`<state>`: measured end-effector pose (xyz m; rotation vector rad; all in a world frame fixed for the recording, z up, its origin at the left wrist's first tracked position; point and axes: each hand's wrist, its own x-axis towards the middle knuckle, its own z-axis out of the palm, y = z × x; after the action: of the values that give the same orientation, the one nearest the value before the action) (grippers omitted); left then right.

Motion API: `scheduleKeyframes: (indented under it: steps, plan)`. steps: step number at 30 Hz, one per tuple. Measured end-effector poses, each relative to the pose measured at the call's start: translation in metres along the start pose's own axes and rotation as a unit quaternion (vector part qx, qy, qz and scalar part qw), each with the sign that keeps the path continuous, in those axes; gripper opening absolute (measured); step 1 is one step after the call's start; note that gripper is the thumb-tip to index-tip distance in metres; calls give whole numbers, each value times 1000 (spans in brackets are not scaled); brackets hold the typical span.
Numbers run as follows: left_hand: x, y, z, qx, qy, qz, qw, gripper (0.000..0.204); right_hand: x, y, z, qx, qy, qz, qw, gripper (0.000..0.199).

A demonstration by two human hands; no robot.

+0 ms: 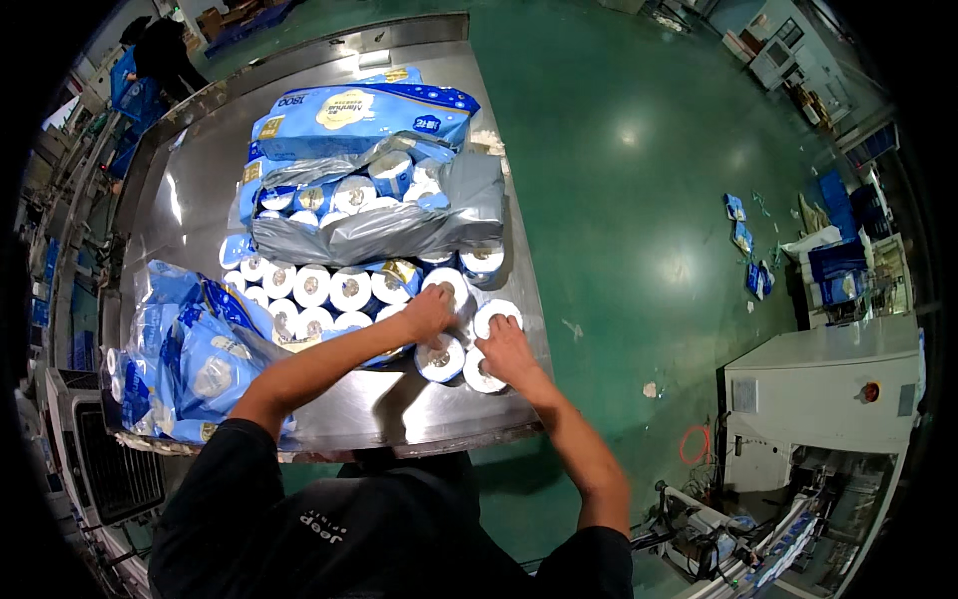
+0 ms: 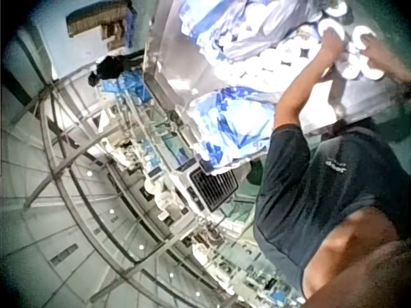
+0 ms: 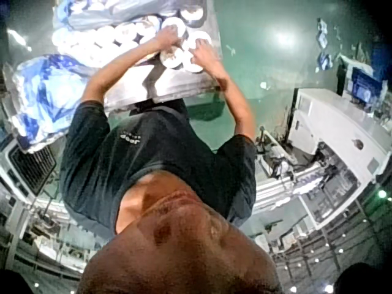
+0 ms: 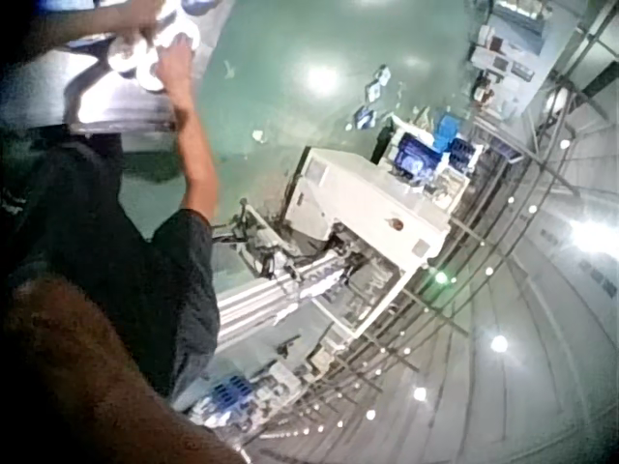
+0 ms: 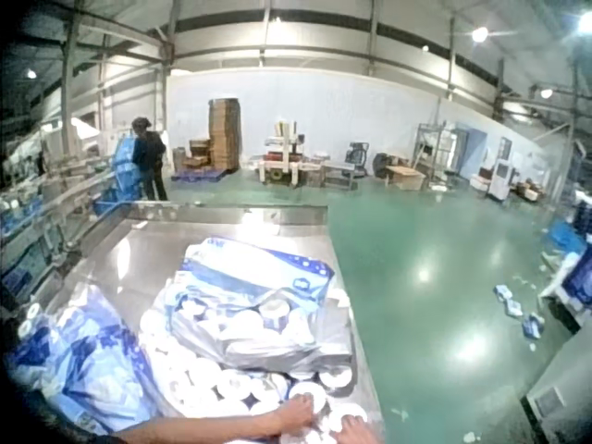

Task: The person picks up toilet paper rolls from a metal table and places them onto a conveyor belt, then puts multiple rolls into plastic packaging bags.

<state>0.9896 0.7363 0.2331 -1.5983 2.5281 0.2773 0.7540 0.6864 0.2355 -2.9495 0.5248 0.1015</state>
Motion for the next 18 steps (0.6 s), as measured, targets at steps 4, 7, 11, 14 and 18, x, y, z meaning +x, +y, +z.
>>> scheduleKeyframes:
  steps: [4, 7, 11, 14, 18]
  plan:
    - [-4, 16, 20, 23, 53, 33, 998, 38, -26, -8, -13, 28, 84, 52, 995, 35]
    - [-2, 15, 34, 2, 67, 41, 997, 37, -71, -36, -44, 45, 124, 178, 975, 43]
    - [12, 18, 32, -37, 92, 107, 989, 52, -165, -89, -62, 37, 263, 369, 891, 50]
    - [16, -2, 59, -73, 215, 151, 962, 48, -210, -155, -64, 78, 424, 455, 779, 46]
    - [-5, 0, 23, -199, 282, 112, 932, 51, -275, -253, -27, 181, 530, 615, 555, 46]
